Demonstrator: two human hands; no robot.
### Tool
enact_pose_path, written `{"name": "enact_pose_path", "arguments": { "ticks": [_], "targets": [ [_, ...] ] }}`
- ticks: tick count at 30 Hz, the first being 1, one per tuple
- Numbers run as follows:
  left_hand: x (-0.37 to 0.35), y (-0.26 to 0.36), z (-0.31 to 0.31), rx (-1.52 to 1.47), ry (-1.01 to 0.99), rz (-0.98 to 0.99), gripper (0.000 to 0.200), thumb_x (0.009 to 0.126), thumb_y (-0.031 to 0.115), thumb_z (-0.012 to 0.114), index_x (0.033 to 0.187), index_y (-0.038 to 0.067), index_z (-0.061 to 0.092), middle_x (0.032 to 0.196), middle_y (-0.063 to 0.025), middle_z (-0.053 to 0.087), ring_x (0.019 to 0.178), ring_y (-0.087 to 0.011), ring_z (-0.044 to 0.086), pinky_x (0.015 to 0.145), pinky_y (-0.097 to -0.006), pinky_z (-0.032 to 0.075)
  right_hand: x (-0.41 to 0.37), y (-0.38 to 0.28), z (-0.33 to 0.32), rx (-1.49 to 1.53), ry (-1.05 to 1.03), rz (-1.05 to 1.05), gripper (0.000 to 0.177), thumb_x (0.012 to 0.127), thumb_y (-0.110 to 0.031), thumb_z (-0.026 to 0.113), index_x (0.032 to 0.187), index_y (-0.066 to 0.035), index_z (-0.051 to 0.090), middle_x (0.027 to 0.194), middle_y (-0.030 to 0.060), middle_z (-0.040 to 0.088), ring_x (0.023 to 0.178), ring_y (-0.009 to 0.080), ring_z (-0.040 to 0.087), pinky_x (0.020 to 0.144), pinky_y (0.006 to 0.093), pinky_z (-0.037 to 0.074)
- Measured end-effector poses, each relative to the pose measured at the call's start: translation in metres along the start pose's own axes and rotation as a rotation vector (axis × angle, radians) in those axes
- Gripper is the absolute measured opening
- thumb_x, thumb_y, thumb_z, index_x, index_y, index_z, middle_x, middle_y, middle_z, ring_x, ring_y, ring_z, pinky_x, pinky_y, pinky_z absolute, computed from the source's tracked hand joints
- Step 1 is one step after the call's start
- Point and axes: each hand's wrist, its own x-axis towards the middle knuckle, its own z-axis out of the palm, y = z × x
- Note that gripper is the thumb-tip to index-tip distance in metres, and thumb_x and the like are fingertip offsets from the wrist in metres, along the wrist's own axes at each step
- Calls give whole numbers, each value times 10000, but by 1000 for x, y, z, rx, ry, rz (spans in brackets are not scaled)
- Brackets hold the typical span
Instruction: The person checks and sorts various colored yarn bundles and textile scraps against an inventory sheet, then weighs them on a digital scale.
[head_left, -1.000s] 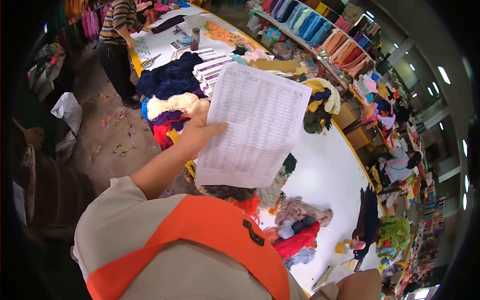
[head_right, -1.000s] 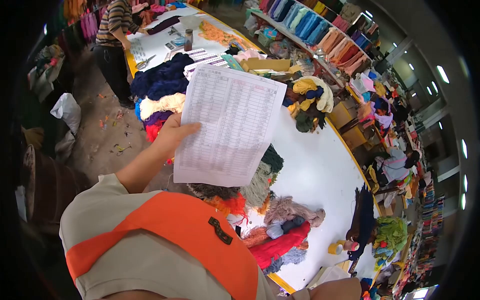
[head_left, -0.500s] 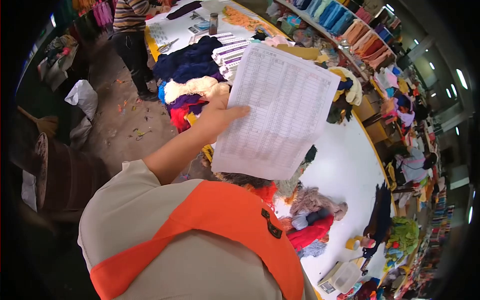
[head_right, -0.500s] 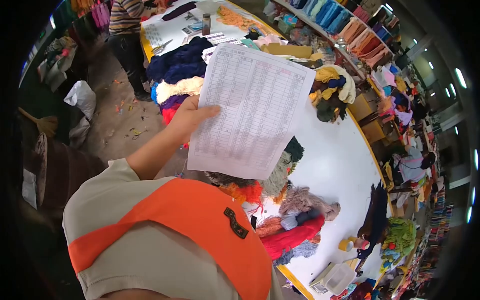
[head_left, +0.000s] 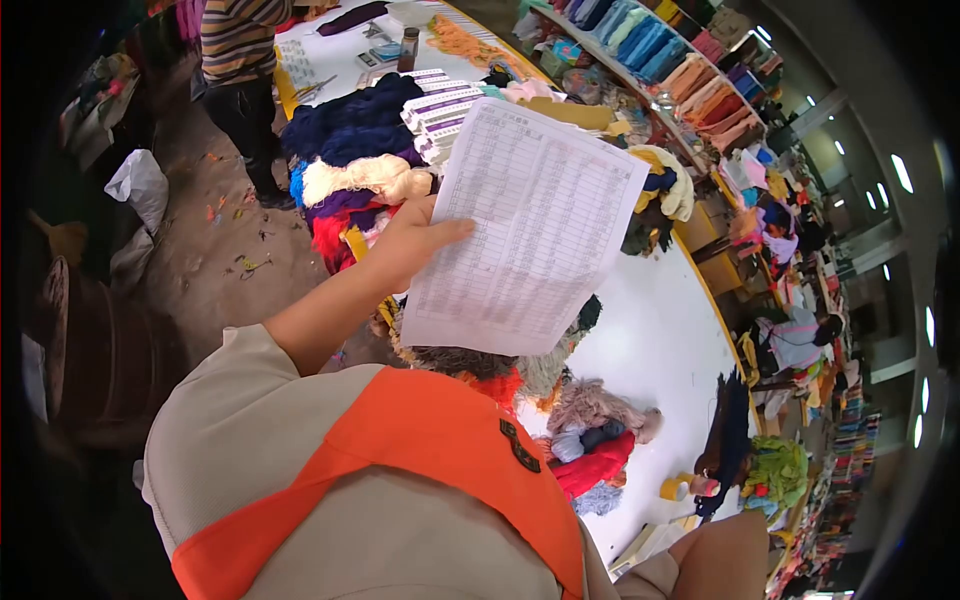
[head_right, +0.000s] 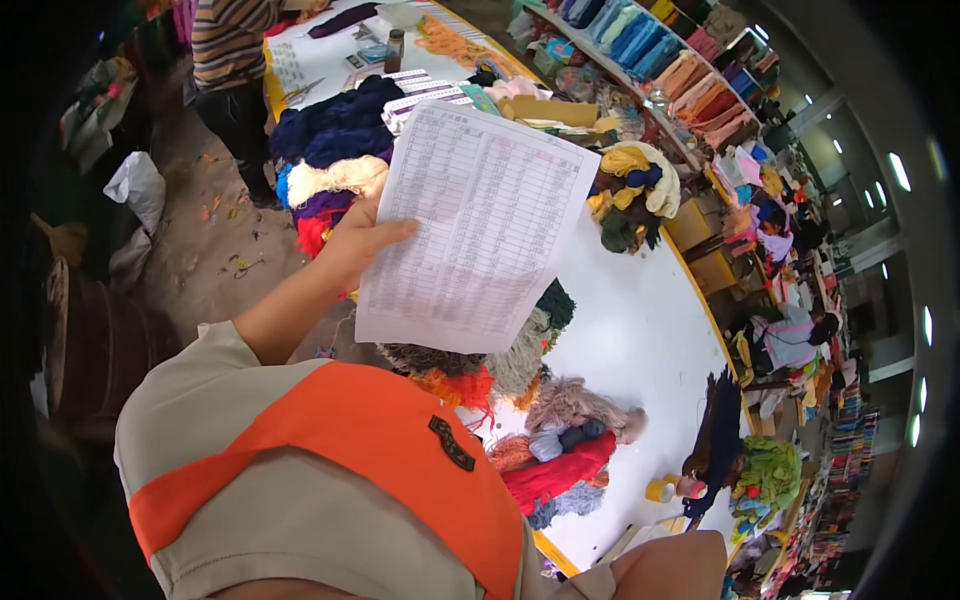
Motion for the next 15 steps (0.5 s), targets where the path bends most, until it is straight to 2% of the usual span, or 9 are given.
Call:
{"name": "enact_pose_path", "arguments": {
  "ticks": [4,6,7,8,9,11,13,15],
  "targets": [
    [-1,2,-7,59,34,-13,309,867,87,645,1153,-23,608,1074,-95,666,917,-167,642,817,-315,510,-1,-4,1,19,-17,10,178,992,-269,476,1110,-137,494,949,11,451,858,181,438,704,416,323],
    [-2,9,-15,208,185,8,296,853,105,667,1124,-6,631,1027,-73,680,866,-147,646,779,-307,519,-1,-1,-1,9,-30,-3,180,991,-269,477,1112,-136,495,952,12,453,862,183,439,707,419,323],
    [-3,25,-17,303,314,4,267,838,125,682,1076,7,660,962,-56,691,796,-127,643,717,-302,524,-2,2,-2,1,-36,-19,182,991,-270,478,1113,-136,495,954,13,453,863,183,439,708,420,323],
    [3,36,-36,486,401,68,229,835,140,686,1021,7,678,906,-45,689,749,-122,635,677,-301,519,-3,6,-2,-7,-40,-45,183,991,-270,479,1114,-135,495,956,13,454,865,184,439,709,421,323],
    [4,48,-45,428,531,164,200,837,141,684,982,4,679,867,-41,682,713,-110,622,648,-291,511,-5,9,-2,-12,-43,-73,185,990,-271,480,1115,-135,495,957,13,455,867,185,440,710,423,323],
    [6,72,-74,219,594,354,201,846,124,679,992,-11,656,889,-62,683,743,-120,633,672,-279,514,-7,12,-3,-11,-50,-107,188,990,-271,481,1116,-134,495,961,14,457,870,187,441,712,425,324],
    [1,86,-94,85,523,474,225,857,98,662,1040,-29,635,946,-84,685,795,-147,647,704,-284,519,-6,10,-4,-9,-56,-116,190,989,-272,482,1118,-133,496,965,15,458,873,188,442,715,428,324],
    [-5,88,-96,50,511,459,242,863,78,648,1069,-45,619,996,-100,681,835,-161,653,726,-286,520,-4,6,-6,1,-62,-116,193,988,-273,484,1120,-132,496,968,15,460,877,190,442,717,431,324]
  ]
}}
